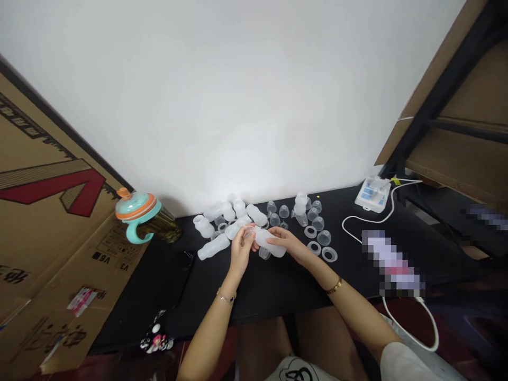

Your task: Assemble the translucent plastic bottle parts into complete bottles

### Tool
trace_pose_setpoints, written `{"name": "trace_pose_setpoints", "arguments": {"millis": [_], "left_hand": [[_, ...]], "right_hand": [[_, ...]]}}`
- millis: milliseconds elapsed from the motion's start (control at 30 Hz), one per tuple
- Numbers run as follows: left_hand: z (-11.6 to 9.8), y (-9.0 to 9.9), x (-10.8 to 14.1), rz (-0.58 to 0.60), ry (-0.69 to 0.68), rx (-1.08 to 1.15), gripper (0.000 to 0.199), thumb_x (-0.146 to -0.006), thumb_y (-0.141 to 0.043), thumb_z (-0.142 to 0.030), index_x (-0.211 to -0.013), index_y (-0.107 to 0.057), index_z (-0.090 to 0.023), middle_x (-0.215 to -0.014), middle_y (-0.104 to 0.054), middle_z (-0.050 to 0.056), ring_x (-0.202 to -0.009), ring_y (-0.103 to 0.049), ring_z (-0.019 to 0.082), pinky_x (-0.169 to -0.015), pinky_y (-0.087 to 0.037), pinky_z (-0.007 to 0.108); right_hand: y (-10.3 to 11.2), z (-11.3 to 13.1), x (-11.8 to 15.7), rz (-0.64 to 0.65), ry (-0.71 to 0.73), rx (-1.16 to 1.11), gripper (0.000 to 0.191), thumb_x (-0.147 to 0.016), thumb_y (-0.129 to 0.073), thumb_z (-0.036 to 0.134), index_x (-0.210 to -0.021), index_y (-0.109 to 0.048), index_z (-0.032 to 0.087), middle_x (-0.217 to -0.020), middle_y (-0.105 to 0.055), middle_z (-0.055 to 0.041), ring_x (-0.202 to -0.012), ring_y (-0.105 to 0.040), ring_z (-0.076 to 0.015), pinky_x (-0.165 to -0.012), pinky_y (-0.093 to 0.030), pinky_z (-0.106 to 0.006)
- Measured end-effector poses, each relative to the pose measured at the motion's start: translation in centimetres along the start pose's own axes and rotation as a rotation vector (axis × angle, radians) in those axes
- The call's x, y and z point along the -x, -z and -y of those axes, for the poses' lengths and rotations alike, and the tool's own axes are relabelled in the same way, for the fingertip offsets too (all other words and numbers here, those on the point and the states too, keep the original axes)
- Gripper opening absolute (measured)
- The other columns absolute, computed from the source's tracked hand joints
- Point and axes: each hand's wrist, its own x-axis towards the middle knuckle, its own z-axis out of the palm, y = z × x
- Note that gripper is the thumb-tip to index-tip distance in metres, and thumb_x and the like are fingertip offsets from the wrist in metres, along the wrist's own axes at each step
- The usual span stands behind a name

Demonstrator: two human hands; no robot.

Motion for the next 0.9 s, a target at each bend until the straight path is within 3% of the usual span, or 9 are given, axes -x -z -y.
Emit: {"name": "trace_pose_setpoints", "arguments": {"millis": [367,900], "left_hand": [[0.04,0.02,-0.03,-0.001,0.005,0.007,0.047,-0.086,-0.069,-0.053,-0.114,-0.064,-0.016,-0.071,-0.062,-0.001,-0.054,-0.057,0.011,-0.050,-0.045,0.022],[-0.09,-0.02,-0.03,-0.004,0.007,0.013,0.047,-0.086,-0.068,-0.053,-0.114,-0.064,-0.016,-0.067,-0.061,-0.002,-0.054,-0.056,0.011,-0.050,-0.045,0.022]], "right_hand": [[-0.03,0.45,0.27,-0.003,-0.042,0.008,0.050,-0.074,-0.081,0.054,-0.108,-0.077,0.018,-0.093,-0.074,-0.0068,-0.071,-0.064,-0.0171,-0.062,-0.052,-0.029],[0.19,0.02,-0.01,-0.058,-0.042,-0.014,0.045,-0.073,-0.083,0.051,-0.105,-0.079,0.020,-0.097,-0.076,-0.0050,-0.078,-0.065,-0.0178,-0.068,-0.044,-0.028]]}}
